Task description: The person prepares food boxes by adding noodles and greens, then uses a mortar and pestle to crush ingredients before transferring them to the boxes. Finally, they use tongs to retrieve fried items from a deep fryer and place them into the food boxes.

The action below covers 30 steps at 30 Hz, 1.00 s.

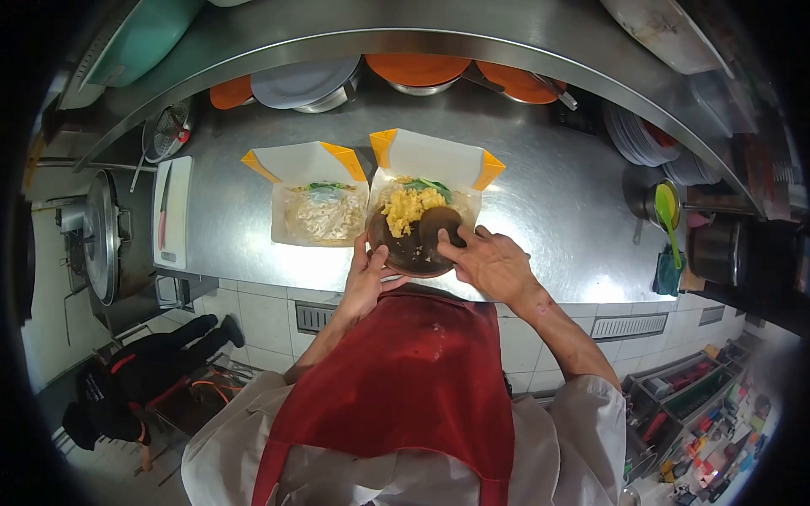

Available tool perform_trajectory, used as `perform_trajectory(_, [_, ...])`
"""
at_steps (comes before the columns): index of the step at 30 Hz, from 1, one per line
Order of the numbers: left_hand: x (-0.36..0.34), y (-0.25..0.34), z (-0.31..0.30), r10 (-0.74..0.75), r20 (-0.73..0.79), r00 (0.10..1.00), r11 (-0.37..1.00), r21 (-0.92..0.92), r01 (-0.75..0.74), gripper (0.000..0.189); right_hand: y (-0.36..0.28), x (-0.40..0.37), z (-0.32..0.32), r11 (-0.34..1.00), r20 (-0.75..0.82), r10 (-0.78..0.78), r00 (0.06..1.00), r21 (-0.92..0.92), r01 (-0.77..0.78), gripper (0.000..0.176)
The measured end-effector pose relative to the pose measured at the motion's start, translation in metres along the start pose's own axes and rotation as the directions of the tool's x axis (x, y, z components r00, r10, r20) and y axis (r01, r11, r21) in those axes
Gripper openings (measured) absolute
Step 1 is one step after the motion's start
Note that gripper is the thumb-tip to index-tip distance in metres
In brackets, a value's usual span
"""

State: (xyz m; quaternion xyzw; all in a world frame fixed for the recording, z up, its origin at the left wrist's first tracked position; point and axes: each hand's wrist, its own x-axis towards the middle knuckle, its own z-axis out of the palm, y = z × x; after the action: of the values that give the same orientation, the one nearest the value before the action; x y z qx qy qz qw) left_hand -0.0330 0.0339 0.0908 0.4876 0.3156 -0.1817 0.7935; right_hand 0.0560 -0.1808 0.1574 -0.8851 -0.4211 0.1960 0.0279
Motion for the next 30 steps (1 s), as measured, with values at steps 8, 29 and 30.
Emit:
perform_trajectory(8, [0.002, 0.004, -0.007, -0.081, 0.032, 0.996, 0.997, 0.018, 0.080, 0.053, -0.022, -0.001, -0.016, 0.970, -0.004, -0.068, 0.998, 0.232, 0.068, 0.057])
perform_trajectory(29, [-0.037, 0.016, -0.011, -0.117, 0.007, 0.993, 0.992, -0.037, 0.117, 0.042, -0.015, -0.004, -0.031, 0.972, 0.019, 0.080, 0.997, 0.221, -0.082, 0.058])
perform_trajectory(30, [-0.039, 0.017, -0.012, -0.115, 0.004, 0.993, 0.993, -0.031, 0.115, 0.043, -0.013, -0.011, -0.037, 0.965, 0.073, 0.121, 0.990, 0.225, -0.134, 0.058])
